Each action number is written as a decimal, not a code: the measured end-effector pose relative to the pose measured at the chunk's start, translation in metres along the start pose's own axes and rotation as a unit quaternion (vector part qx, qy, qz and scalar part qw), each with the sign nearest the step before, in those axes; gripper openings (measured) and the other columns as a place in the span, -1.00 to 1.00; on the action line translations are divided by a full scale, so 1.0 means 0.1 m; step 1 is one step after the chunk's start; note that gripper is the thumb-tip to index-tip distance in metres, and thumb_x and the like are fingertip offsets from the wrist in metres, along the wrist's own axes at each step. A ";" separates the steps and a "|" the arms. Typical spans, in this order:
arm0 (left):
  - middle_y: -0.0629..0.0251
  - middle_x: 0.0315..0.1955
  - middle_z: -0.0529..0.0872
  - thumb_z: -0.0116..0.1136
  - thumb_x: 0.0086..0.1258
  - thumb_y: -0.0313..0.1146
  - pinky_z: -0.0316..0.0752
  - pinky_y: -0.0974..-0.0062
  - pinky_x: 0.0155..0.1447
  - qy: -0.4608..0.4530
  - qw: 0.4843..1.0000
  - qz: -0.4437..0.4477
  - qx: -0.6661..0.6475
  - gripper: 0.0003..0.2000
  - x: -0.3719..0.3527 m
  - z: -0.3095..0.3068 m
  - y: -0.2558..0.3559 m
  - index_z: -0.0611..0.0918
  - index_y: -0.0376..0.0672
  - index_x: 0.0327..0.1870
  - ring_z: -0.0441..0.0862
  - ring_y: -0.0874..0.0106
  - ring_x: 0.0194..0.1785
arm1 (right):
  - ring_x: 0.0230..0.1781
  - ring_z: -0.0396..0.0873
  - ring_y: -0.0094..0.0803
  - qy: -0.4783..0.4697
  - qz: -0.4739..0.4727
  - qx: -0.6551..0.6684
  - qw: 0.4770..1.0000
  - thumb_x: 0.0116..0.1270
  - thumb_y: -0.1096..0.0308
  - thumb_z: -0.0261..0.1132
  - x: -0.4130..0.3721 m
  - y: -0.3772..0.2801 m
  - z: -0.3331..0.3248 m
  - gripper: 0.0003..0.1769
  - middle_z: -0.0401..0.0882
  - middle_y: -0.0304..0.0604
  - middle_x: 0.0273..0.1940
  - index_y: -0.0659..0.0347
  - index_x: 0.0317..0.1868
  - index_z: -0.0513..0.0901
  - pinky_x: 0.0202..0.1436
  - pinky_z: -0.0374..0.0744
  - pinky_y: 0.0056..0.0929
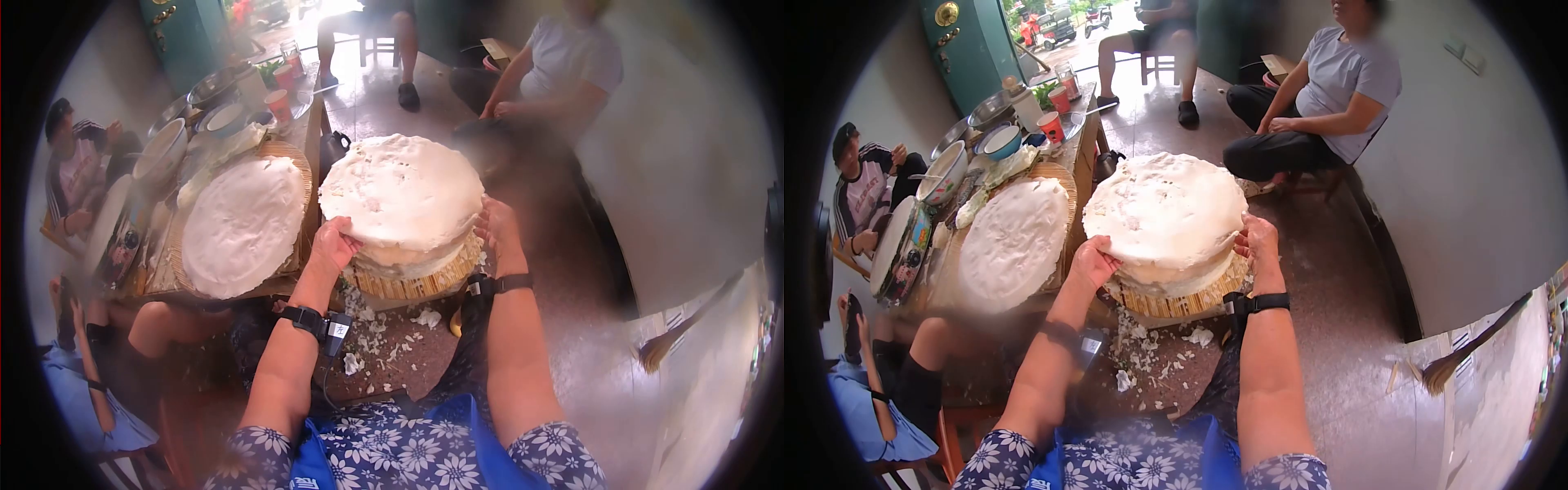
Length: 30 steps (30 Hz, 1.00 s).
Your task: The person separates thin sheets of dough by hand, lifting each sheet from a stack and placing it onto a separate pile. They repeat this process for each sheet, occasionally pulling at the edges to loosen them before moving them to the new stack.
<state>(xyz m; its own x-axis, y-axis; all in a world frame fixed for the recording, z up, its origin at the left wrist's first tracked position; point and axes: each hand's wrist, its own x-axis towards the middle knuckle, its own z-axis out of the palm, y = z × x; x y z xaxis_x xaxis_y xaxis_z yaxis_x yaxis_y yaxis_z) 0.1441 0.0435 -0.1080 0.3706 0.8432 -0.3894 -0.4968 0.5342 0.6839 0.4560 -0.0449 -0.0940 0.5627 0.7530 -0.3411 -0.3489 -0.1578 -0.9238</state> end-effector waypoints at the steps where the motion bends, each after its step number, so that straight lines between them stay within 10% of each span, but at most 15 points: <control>1: 0.23 -0.18 0.57 0.01 0.24 -0.40 0.45 0.31 -0.15 0.007 1.000 -0.006 0.008 -0.73 0.01 -0.02 -0.03 0.44 -0.18 -0.03 0.53 0.32 -0.19 | -0.59 0.46 -0.53 -0.001 0.003 0.012 1.000 0.24 0.16 0.23 0.00 0.00 0.01 -0.72 0.51 -0.28 -0.46 0.16 -0.17 0.53 -0.52 0.49 -0.53; 19: 0.34 -0.19 0.58 0.02 0.13 -0.63 0.50 0.43 -0.08 0.002 0.977 0.184 0.104 -0.58 0.00 0.41 0.26 0.43 -0.12 0.06 0.54 0.46 -0.14 | -0.23 0.57 -0.25 -0.124 -0.029 0.172 0.977 0.12 0.58 0.06 0.02 -0.01 0.13 -0.71 0.55 -0.13 -0.23 0.21 -0.10 0.42 -0.09 0.59 -0.06; 30: 0.30 -0.10 0.59 0.00 0.16 -0.64 0.49 0.46 0.02 0.000 0.948 0.319 0.000 -0.54 -0.95 0.27 0.57 0.40 -0.14 0.15 0.54 0.43 -0.02 | -0.08 0.55 -0.28 -0.268 -0.114 0.210 0.934 0.20 0.60 0.05 -0.47 -0.30 0.74 -0.70 0.55 -0.09 -0.09 0.28 -0.03 0.42 0.02 0.55 -0.22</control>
<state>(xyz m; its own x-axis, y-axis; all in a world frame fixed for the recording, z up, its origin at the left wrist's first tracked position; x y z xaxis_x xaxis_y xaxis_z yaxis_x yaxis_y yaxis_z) 0.1021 -0.0083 -0.0152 -0.0055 0.9947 0.1026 -0.6196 -0.0839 0.7804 0.3844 -0.0279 -0.0374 0.2417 0.9657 0.0947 -0.5920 0.2241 -0.7742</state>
